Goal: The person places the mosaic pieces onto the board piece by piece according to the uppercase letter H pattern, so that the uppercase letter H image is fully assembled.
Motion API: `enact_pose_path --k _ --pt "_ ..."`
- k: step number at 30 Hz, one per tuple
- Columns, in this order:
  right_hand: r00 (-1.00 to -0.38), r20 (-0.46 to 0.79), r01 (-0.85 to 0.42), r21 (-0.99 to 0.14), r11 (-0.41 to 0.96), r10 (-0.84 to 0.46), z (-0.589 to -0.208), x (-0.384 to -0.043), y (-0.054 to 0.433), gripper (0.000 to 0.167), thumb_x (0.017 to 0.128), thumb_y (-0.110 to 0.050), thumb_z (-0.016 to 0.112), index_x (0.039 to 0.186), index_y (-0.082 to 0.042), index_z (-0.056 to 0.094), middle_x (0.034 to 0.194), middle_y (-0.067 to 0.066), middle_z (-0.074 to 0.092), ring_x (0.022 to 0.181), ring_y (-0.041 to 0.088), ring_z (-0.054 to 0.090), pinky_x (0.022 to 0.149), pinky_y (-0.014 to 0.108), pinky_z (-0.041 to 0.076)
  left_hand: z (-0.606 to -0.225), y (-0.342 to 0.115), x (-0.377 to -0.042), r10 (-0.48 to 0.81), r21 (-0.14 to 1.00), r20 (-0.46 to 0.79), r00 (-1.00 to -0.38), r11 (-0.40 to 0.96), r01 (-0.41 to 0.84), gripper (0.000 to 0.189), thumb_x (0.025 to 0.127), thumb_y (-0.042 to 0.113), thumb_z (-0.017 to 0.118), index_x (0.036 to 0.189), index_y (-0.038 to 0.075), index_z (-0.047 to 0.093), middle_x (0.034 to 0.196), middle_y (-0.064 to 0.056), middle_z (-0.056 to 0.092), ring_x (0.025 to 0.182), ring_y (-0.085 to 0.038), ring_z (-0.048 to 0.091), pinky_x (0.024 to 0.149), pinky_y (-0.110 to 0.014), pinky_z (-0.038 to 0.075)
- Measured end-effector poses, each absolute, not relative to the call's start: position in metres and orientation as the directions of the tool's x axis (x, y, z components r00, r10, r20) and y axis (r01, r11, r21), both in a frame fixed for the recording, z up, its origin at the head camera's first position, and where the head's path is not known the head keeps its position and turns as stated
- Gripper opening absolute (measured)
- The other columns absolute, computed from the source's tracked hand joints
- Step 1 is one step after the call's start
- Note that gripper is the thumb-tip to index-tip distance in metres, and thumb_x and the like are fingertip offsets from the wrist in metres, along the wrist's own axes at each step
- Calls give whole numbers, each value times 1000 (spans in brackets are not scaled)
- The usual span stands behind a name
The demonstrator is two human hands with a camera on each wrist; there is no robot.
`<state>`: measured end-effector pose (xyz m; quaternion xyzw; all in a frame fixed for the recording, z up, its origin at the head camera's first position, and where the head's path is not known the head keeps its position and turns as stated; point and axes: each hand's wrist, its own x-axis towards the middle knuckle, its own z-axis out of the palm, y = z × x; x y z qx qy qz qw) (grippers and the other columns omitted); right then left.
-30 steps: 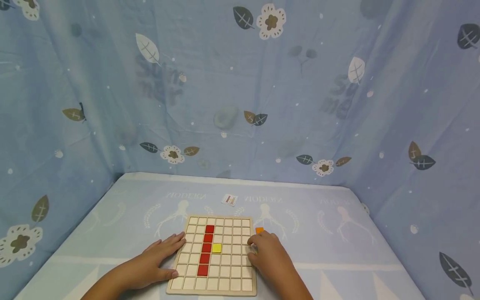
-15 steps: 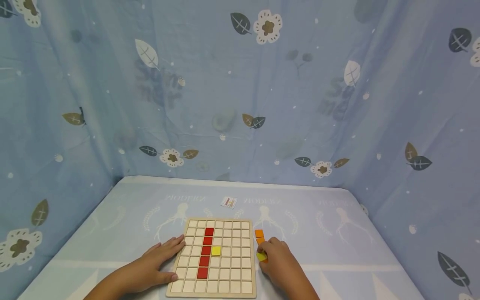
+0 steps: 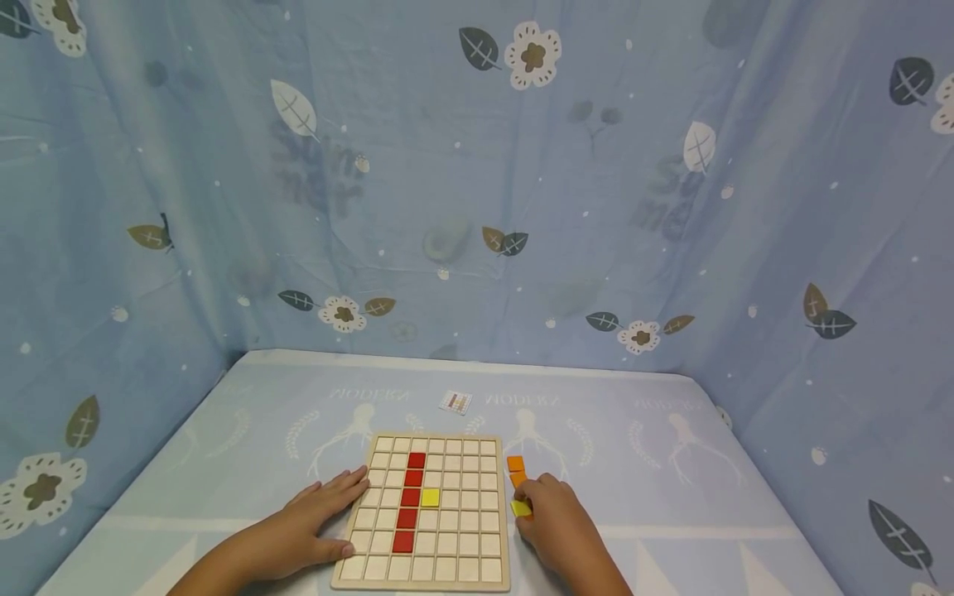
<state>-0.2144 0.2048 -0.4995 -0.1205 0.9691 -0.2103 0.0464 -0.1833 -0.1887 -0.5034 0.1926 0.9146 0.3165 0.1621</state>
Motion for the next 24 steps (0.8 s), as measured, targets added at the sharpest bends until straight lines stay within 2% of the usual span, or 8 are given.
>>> enact_pose_path --k 12,16,24 --pt "-983 -21 -158 -411 898 -183 -502 -216 202 18 87 -22 84 103 -18 75 83 -4 52 75 12 47 64 29 39 -504 -188 -184 456 642 -174 -873 724 251 97 89 58 75 165 14 35 176 -4 19 161 -40 16 124 -73 4" --pt "-987 -23 -135 -431 892 -161 -502 -217 196 19 87 -25 83 103 -21 73 90 -7 57 79 11 49 72 33 45 -504 -188 -184 460 639 -174 -871 726 256 97 89 59 75 165 14 34 176 -3 18 162 -39 16 124 -73 4" --pt "-967 -16 -209 -530 822 -256 -496 -215 172 17 90 -24 80 104 -22 71 102 -7 62 84 12 52 73 34 46 -504 -190 -184 464 643 -177 -868 722 255 97 90 58 75 165 13 34 176 -4 18 161 -40 15 123 -73 4"
